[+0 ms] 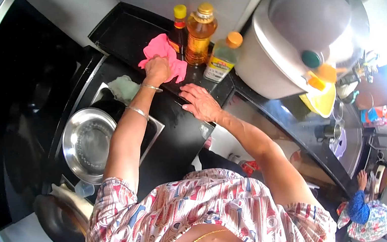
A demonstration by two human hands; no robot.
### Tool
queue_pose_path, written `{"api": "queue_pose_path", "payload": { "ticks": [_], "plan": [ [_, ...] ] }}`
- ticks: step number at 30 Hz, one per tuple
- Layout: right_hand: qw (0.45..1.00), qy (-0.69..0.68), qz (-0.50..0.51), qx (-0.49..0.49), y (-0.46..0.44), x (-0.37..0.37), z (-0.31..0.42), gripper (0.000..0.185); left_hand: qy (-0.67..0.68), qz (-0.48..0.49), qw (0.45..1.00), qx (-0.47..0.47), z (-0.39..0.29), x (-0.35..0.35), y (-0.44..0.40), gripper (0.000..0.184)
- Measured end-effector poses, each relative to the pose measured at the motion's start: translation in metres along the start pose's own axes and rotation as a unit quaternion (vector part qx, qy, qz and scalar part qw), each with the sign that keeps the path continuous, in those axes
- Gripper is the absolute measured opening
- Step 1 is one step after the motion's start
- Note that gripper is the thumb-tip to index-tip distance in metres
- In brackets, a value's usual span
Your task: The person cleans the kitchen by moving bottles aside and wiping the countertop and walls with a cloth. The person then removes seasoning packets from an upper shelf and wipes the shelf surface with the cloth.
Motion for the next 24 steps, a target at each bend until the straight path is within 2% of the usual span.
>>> {"api": "queue_pose_path", "payload": {
  "ticks": [3,5,6,9,10,12,13,14,15,16,17,19,20,21,22,24],
  "plan": [
    [1.000,-0.007,-0.018,0.006,-0.001,-0.004,-0.002,0.037,0.036,0.046,0.998,0.014,-0.020,0.007,0.026,0.031],
    [0.994,-0.106,-0.026,0.026,0.000,-0.001,-0.012,0.032,0.088,0.082,0.993,-0.009,-0.030,0.011,0.047,0.032],
    [0.986,-0.149,-0.066,0.034,-0.005,-0.004,-0.015,0.026,0.102,0.073,0.992,-0.012,-0.039,0.007,0.059,0.026],
    [0.967,-0.219,-0.070,0.113,0.011,-0.012,-0.028,0.019,0.110,0.026,0.994,0.014,-0.053,0.007,0.082,0.028],
    [0.967,-0.216,-0.076,0.113,0.010,-0.022,-0.022,0.019,0.107,0.063,0.992,0.001,-0.058,0.007,0.086,0.029],
    [0.896,-0.279,-0.061,0.340,0.031,-0.025,-0.033,0.018,0.109,0.055,0.992,-0.003,-0.064,0.009,0.095,0.038],
    [0.896,-0.278,-0.062,0.342,0.027,-0.035,-0.028,0.018,0.103,0.057,0.993,-0.010,-0.065,0.010,0.098,0.042],
    [0.920,-0.246,-0.142,0.269,0.014,-0.058,-0.017,0.019,0.102,0.055,0.993,-0.009,-0.063,0.007,0.098,0.042],
    [0.932,-0.213,-0.219,0.194,0.007,-0.074,-0.006,0.020,0.176,0.085,0.981,0.006,-0.064,0.000,0.101,0.044],
    [0.947,-0.155,-0.241,0.143,-0.002,-0.079,-0.002,0.024,0.247,0.114,0.962,0.020,-0.066,-0.012,0.104,0.046],
    [0.950,-0.162,-0.241,0.112,-0.009,-0.073,-0.003,0.028,0.243,0.166,0.955,-0.031,-0.063,-0.030,0.104,0.047],
    [0.974,-0.158,-0.146,0.075,-0.017,-0.047,-0.008,0.031,0.178,0.057,0.982,0.022,-0.048,-0.060,0.091,0.044],
    [0.983,-0.108,-0.142,0.048,-0.016,-0.030,-0.008,0.036,0.152,0.011,0.988,-0.010,-0.032,-0.061,0.072,0.038],
    [0.989,-0.038,-0.144,0.025,-0.011,-0.026,-0.001,0.044,0.201,-0.065,0.977,-0.010,-0.023,-0.072,0.056,0.035],
    [0.990,-0.037,-0.132,0.028,-0.007,-0.024,-0.001,0.047,0.237,-0.119,0.964,0.001,-0.017,-0.082,0.043,0.037],
    [0.992,-0.036,-0.120,0.022,-0.006,-0.022,0.000,0.050,0.335,-0.157,0.928,-0.033,-0.004,-0.083,0.004,0.054]
  ]
}}
Point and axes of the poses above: each hand's wrist, its own y-axis away from the middle knuckle, its own x-axis out of the palm, z = x × y, the point moved 7 cm from there along -y, towards the middle knuckle, and after that the axes turned 12 degrees about y, right-handed, at the moved point
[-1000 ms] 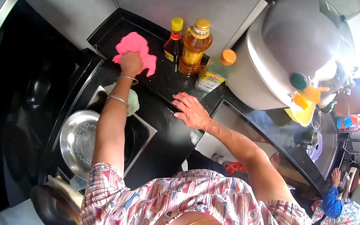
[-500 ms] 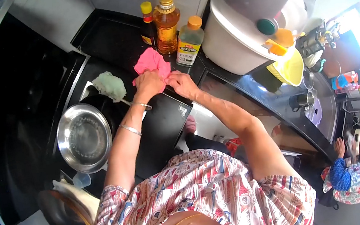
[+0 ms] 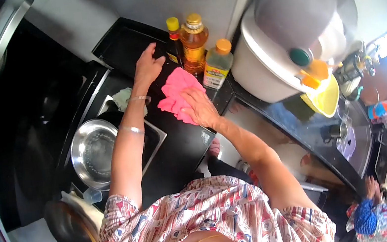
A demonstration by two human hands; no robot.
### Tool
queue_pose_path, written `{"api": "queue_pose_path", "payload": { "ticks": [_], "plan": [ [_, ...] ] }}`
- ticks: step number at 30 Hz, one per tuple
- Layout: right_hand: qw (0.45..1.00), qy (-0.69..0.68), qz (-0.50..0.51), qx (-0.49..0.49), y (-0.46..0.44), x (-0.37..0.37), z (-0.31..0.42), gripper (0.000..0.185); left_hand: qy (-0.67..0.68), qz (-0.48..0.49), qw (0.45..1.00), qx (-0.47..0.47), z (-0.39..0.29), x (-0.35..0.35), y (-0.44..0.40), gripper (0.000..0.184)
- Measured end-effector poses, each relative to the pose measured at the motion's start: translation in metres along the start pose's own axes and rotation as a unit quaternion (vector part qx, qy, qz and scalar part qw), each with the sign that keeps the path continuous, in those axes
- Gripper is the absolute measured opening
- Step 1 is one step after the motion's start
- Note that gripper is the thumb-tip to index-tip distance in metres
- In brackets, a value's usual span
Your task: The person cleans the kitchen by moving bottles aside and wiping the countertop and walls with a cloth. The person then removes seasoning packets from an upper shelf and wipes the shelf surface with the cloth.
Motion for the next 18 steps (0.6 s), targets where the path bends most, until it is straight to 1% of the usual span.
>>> {"api": "queue_pose_path", "payload": {
  "ticks": [1,2,3,5,7,8,9,11,13,15,16,18],
  "plan": [
    [1.000,0.004,0.005,0.009,-0.001,0.000,-0.002,0.051,0.051,0.014,0.999,-0.010,-0.005,0.004,-0.014,0.066],
    [1.000,0.009,0.011,0.019,0.000,0.001,-0.003,0.053,0.043,0.003,0.999,0.005,-0.013,0.008,-0.026,0.073],
    [1.000,0.006,0.013,0.013,0.001,0.001,-0.001,0.053,0.059,0.000,0.998,-0.005,-0.006,0.019,-0.042,0.077],
    [1.000,0.010,0.016,0.025,0.000,0.003,-0.004,0.054,0.078,-0.021,0.996,-0.023,-0.003,0.034,-0.058,0.072],
    [0.999,0.008,0.033,0.026,-0.003,0.003,-0.005,0.055,0.158,0.049,0.985,-0.053,0.003,0.053,-0.068,0.065],
    [0.998,0.004,0.044,0.033,-0.003,0.003,-0.006,0.054,0.201,0.072,0.976,-0.051,0.004,0.060,-0.069,0.058],
    [0.998,-0.002,0.054,0.043,-0.002,0.005,-0.006,0.054,0.189,0.105,0.975,-0.055,0.008,0.066,-0.069,0.052],
    [0.998,0.000,0.050,0.043,-0.003,0.008,-0.008,0.054,0.173,0.134,0.976,-0.018,0.009,0.074,-0.068,0.047],
    [0.997,0.005,0.058,0.048,-0.002,0.007,-0.008,0.056,0.157,0.121,0.980,-0.003,0.003,0.071,-0.064,0.045],
    [0.997,0.006,0.061,0.052,0.000,0.008,-0.007,0.056,0.121,0.087,0.989,0.001,-0.008,0.059,-0.060,0.049],
    [0.997,0.008,0.062,0.051,-0.002,0.008,-0.008,0.056,0.122,0.085,0.989,0.001,-0.004,0.058,-0.060,0.049],
    [0.997,0.006,0.064,0.050,-0.004,0.006,-0.007,0.056,0.096,-0.007,0.995,0.001,0.005,0.040,-0.064,0.047]
  ]
}}
Point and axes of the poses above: each hand's wrist, its own y-axis away from the middle knuckle, its own x-axis out of the palm, z = x × y, the point moved 7 cm from there along -y, towards the middle knuckle, and after that the axes turned 12 degrees about y, right-handed, at the moved point
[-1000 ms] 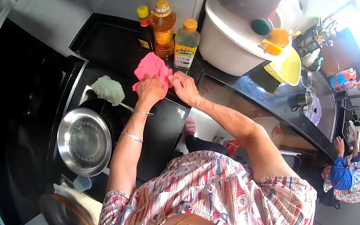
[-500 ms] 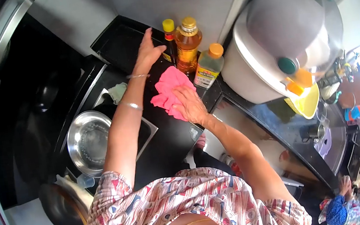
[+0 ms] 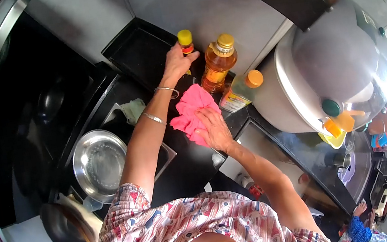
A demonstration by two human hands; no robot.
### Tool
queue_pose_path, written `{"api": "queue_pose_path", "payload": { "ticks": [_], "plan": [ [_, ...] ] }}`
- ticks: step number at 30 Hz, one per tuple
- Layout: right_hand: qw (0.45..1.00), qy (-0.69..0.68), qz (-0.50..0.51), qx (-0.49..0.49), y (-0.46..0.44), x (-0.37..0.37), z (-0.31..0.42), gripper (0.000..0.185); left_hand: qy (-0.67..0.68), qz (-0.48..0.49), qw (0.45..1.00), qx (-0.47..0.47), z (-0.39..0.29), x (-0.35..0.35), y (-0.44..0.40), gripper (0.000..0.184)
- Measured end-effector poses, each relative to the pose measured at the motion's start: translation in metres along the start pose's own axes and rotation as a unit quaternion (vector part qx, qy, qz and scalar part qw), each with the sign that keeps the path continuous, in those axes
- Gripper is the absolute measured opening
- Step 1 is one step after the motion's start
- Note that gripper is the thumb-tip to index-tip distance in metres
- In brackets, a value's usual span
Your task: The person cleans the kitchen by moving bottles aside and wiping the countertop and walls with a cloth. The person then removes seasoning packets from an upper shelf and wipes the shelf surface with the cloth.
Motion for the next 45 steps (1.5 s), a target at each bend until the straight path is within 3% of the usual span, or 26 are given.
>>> {"api": "queue_pose_path", "payload": {
  "ticks": [7,9,11,19,29,32,34,35,37,39,41,43,45],
  "plan": [
    [1.000,0.000,0.009,-0.003,-0.001,0.002,-0.001,0.057,0.081,-0.172,0.981,0.049,0.028,-0.097,-0.074,0.046],
    [1.000,-0.003,0.021,0.005,0.000,0.005,-0.004,0.058,-0.002,-0.223,0.974,0.037,0.031,-0.122,-0.092,0.045],
    [1.000,-0.001,0.012,-0.004,-0.001,0.003,-0.003,0.058,-0.001,-0.241,0.969,0.051,0.041,-0.140,-0.111,0.043],
    [0.999,-0.004,0.054,0.006,-0.002,0.007,-0.004,0.060,0.012,-0.296,0.955,-0.031,0.065,-0.172,-0.141,0.043],
    [0.998,-0.010,0.055,0.019,0.001,0.009,-0.006,0.059,0.023,-0.219,0.975,-0.031,0.081,-0.155,-0.149,0.055],
    [0.999,-0.005,0.049,0.006,0.000,0.005,-0.004,0.059,0.058,-0.240,0.969,0.033,0.103,-0.163,-0.157,0.065],
    [0.999,-0.002,0.039,0.005,-0.001,0.007,-0.006,0.059,-0.097,-0.285,0.953,-0.027,0.085,-0.170,-0.142,0.073],
    [1.000,0.001,0.031,0.003,0.002,0.007,-0.005,0.059,-0.092,-0.281,0.955,-0.038,0.073,-0.168,-0.133,0.069],
    [1.000,-0.003,-0.002,-0.004,0.000,-0.001,-0.001,0.055,-0.022,-0.255,0.961,0.103,0.037,-0.152,-0.110,0.066],
    [1.000,-0.011,-0.015,-0.012,0.000,-0.002,-0.002,0.055,0.109,-0.148,0.978,0.099,-0.007,-0.112,-0.074,0.067],
    [1.000,-0.013,-0.015,-0.008,0.000,-0.002,-0.002,0.055,0.079,0.089,0.990,0.071,-0.065,-0.064,-0.022,0.075],
    [1.000,-0.012,-0.021,-0.010,0.001,-0.003,-0.002,0.055,0.086,0.225,0.964,0.112,-0.085,-0.028,0.018,0.081],
    [0.999,-0.011,-0.026,-0.021,0.001,-0.003,-0.001,0.056,0.061,0.269,0.952,0.132,-0.095,0.000,0.038,0.095]
  ]
}}
Point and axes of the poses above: each hand's wrist, its own y-axis away from the middle knuckle, its own x-axis out of the palm, z = x × y, the point moved 7 cm from there along -y, towards the middle knuckle, and after that the axes turned 12 degrees about y, right-handed, at the moved point
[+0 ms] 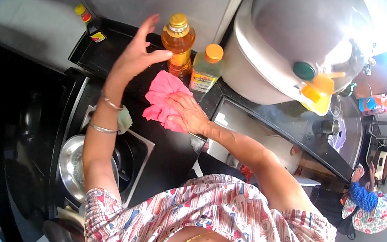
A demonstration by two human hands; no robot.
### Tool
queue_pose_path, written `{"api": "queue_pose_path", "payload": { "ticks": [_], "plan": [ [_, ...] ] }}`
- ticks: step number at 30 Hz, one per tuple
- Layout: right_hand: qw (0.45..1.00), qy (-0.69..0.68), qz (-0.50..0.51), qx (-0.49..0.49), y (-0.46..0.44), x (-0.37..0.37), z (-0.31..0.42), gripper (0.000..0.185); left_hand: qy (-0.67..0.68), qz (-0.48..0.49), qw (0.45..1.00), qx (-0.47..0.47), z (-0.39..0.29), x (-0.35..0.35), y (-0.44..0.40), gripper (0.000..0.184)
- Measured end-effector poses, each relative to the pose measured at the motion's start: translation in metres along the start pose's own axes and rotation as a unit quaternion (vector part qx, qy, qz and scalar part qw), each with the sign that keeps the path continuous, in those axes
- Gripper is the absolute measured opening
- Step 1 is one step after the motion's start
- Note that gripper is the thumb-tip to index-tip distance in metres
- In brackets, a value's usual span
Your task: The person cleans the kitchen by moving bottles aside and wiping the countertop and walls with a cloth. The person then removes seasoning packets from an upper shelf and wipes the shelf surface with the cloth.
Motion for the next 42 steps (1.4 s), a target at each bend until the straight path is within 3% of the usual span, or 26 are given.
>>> {"api": "queue_pose_path", "payload": {
  "ticks": [4,5,8,12,17,20,26,29,30,33,42],
  "plan": [
    [1.000,0.017,-0.008,0.005,0.003,0.005,-0.003,0.056,0.065,-0.146,0.987,0.023,0.032,0.031,-0.006,0.108],
    [1.000,-0.005,-0.013,0.004,0.003,0.004,-0.002,0.054,0.017,-0.170,0.985,0.017,0.039,0.038,-0.007,0.108],
    [1.000,0.009,-0.013,0.005,0.003,0.005,-0.001,0.054,0.102,-0.207,0.973,-0.013,0.032,0.047,0.002,0.093],
    [1.000,0.008,-0.002,0.007,0.002,0.008,-0.002,0.054,0.050,-0.246,0.968,0.024,0.023,0.038,0.008,0.086],
    [1.000,0.017,0.003,0.012,0.003,0.007,-0.001,0.056,0.100,-0.361,0.927,-0.007,0.033,-0.017,0.031,0.081],
    [1.000,0.016,0.005,0.014,0.000,0.006,-0.001,0.055,0.056,-0.425,0.902,0.044,0.025,-0.064,0.043,0.078],
    [1.000,0.009,0.000,0.009,-0.001,0.002,0.000,0.056,-0.105,-0.514,0.851,0.001,0.039,-0.153,0.062,0.081],
    [1.000,0.006,0.010,0.010,-0.002,0.001,0.000,0.055,-0.142,-0.541,0.828,0.038,0.068,-0.196,0.065,0.081],
    [1.000,0.007,0.008,0.012,-0.003,0.000,0.000,0.055,-0.172,-0.558,0.812,-0.005,0.074,-0.207,0.067,0.082],
    [0.999,0.007,0.034,0.024,-0.002,0.005,-0.002,0.057,-0.176,-0.585,0.792,0.003,0.088,-0.229,0.070,0.083],
    [0.997,0.009,0.063,0.035,-0.001,0.010,-0.005,0.060,-0.143,-0.585,0.798,-0.014,0.116,-0.274,0.049,0.085]
  ]
}}
Point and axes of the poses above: each hand's wrist, its own y-axis away from the middle knuckle, its own x-axis out of the palm, z = x × y, the point moved 7 cm from there along -y, towards the middle knuckle, and after that the axes turned 12 degrees about y, right-handed, at the moved point
